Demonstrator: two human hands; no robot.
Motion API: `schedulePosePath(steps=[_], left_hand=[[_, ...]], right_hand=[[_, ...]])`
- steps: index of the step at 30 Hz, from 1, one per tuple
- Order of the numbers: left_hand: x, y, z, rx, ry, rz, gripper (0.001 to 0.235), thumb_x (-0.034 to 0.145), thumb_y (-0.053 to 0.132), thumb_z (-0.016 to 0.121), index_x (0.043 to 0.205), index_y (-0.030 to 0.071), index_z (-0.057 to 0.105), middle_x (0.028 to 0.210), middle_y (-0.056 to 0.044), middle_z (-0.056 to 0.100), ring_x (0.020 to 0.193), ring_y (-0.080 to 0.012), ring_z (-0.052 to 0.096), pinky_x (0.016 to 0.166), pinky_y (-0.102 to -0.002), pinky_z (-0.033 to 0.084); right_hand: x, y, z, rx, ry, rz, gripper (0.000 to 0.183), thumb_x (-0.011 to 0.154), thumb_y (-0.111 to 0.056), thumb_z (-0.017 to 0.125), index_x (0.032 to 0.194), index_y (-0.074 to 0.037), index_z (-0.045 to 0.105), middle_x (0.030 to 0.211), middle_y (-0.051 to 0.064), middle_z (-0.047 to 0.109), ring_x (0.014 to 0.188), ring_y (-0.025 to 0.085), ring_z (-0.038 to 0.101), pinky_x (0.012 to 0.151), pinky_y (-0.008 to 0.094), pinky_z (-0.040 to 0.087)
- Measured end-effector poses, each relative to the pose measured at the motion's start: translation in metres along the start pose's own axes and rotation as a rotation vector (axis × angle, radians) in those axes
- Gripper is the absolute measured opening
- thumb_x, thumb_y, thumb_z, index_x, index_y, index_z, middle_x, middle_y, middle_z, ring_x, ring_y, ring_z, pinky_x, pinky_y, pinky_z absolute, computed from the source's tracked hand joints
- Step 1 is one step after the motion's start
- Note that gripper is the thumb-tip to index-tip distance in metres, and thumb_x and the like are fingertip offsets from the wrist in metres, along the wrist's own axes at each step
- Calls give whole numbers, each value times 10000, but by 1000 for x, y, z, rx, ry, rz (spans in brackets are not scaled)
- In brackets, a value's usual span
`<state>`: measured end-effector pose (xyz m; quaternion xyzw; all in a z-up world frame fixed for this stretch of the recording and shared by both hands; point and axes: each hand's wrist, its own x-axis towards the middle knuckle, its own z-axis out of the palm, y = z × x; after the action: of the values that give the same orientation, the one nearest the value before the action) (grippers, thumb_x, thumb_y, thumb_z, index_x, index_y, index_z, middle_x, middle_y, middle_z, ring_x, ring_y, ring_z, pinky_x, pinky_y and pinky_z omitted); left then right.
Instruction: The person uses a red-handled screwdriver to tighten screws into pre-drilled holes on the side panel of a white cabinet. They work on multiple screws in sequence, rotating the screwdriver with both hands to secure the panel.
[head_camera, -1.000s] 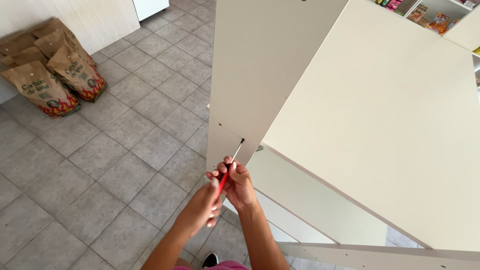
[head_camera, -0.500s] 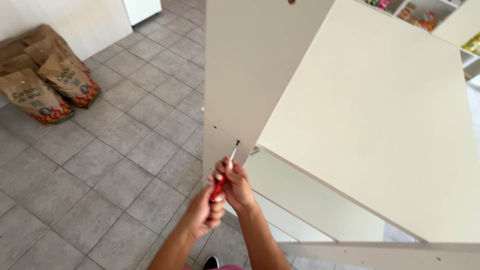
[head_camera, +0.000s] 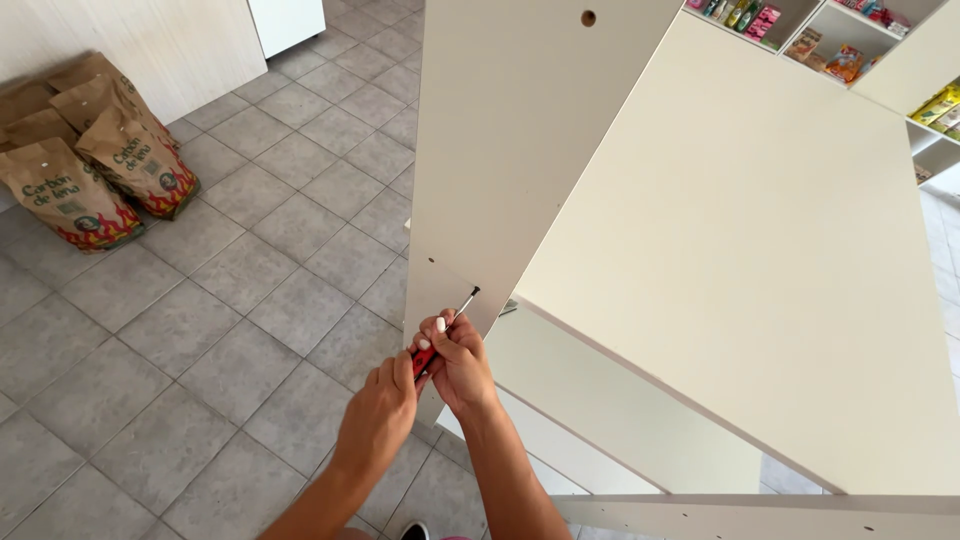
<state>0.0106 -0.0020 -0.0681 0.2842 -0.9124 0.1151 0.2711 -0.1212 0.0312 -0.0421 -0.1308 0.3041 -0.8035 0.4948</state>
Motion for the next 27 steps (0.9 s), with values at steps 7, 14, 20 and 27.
schedulePosePath(steps=[7, 14, 20, 27], left_hand=[[13, -4, 6, -596, -290, -175, 385, 1045, 352, 514, 1205, 1, 516, 776, -133, 716, 515, -314, 674, 400, -421, 510], [39, -13, -24, -1521, -775, -901, 399, 1050, 468, 365, 996, 144, 592, 625, 17, 439, 530, -127, 369, 469, -303, 255], [29, -23, -9, -2286, -905, -1143, 407, 1057, 477, 491, 936, 88, 521, 597, 64, 243, 475, -34, 149, 322, -177, 89], [5, 2, -15, -291, -224, -216, 278, 1003, 291, 673, 1034, 74, 503, 868, -55, 634, 655, -185, 672, 453, -315, 547]], right_hand=[[-10, -27, 7, -248, -32, 102, 59, 1102, -160, 457, 1061, -122, 440, 929, 82, 584, 918, 220, 642, 852, 349, 531], [-15, -9, -15, -189, -250, 85, 201, 1123, -240, 413, 1190, -99, 540, 1152, 153, 705, 1215, 347, 659, 955, 415, 555], [-6, -2, -12, -54, -170, 72, 80, 1083, -119, 475, 1117, -76, 534, 970, 133, 655, 1111, 366, 692, 803, 375, 505], [-12, -4, 11, 38, -117, 47, 82, 1074, -135, 472, 1055, -64, 508, 885, 101, 582, 965, 314, 667, 1063, 492, 512]])
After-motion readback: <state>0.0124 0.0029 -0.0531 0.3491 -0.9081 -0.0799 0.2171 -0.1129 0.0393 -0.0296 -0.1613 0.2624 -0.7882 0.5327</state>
